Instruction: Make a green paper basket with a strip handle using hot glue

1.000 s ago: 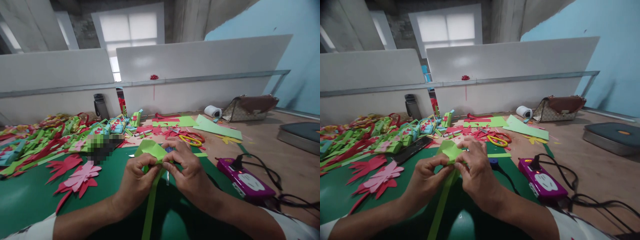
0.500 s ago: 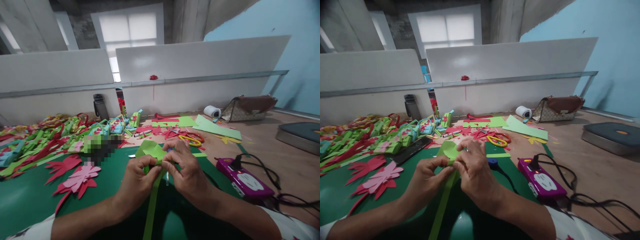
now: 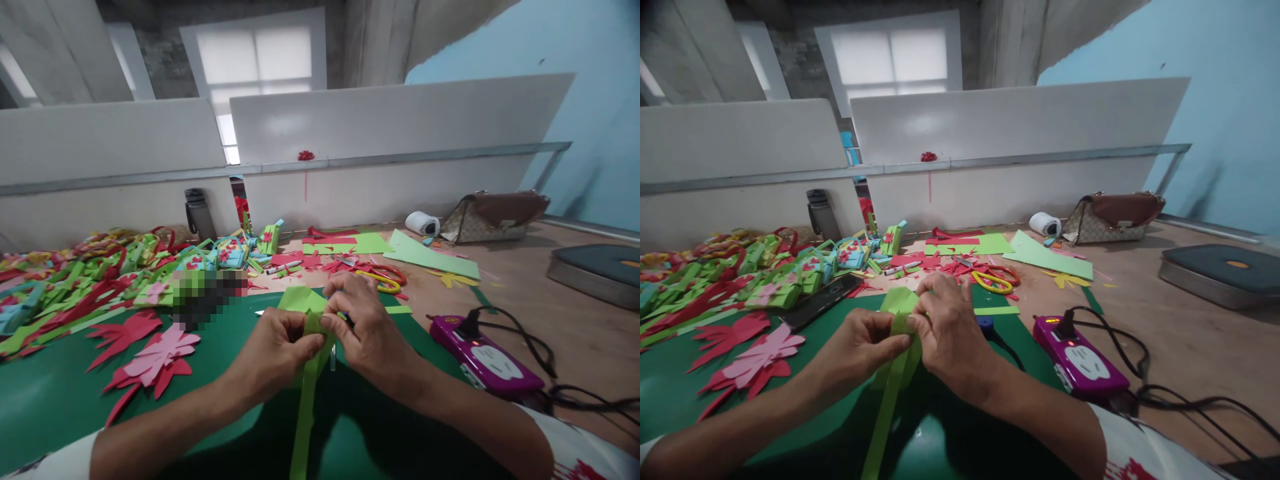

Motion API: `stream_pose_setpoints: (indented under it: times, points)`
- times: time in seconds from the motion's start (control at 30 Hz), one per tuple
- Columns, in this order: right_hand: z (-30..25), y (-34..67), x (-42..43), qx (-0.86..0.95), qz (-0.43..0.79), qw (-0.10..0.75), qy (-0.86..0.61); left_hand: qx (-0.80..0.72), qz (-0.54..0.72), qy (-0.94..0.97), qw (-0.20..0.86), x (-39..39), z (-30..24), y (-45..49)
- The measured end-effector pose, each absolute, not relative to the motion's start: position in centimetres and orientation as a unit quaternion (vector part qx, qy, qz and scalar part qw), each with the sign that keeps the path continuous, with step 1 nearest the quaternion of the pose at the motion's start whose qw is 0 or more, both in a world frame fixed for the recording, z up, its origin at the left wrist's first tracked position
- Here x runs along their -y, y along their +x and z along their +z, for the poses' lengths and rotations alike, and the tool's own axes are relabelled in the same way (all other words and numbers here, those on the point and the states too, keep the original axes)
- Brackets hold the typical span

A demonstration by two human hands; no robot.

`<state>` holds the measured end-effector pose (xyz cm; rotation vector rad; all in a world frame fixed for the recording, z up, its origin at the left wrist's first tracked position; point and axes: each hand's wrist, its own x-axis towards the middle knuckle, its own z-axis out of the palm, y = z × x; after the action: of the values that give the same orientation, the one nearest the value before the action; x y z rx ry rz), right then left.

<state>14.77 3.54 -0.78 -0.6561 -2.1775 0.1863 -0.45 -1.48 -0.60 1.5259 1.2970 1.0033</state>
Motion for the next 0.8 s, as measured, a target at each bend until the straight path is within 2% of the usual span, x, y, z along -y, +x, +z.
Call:
stream_pose_setpoints:
  times: [0.13,0.33,0.53,0.67,0.8]
  points:
    - [-0.7,14.7,-3.7,0.865,0.069,0.425,-0.257,-0.519,0.419,0.592,0.452,1.4,-0.2,-0.7]
    - [-0.7,15.1,-4.1,0.842,0.107,0.474,-0.236,-0.500,0.464,0.482,0.551,1.0,-0.5,-1.0]
    - [-0.3,15.4,-4.6,0.835,0.118,0.471,-0.258,-0.481,0.493,0.406,0.601,0.5,-1.0,-1.6]
    - [1.4,16.9,-5.3,0.858,0.103,0.408,-0.293,-0.466,0.500,0.380,0.623,0.6,-1.2,-2.3]
    - [2.2,19.7,-6.2,0.886,-0.042,0.243,-0.394,-0.457,0.504,0.367,0.634,0.6,-1.4,-3.2]
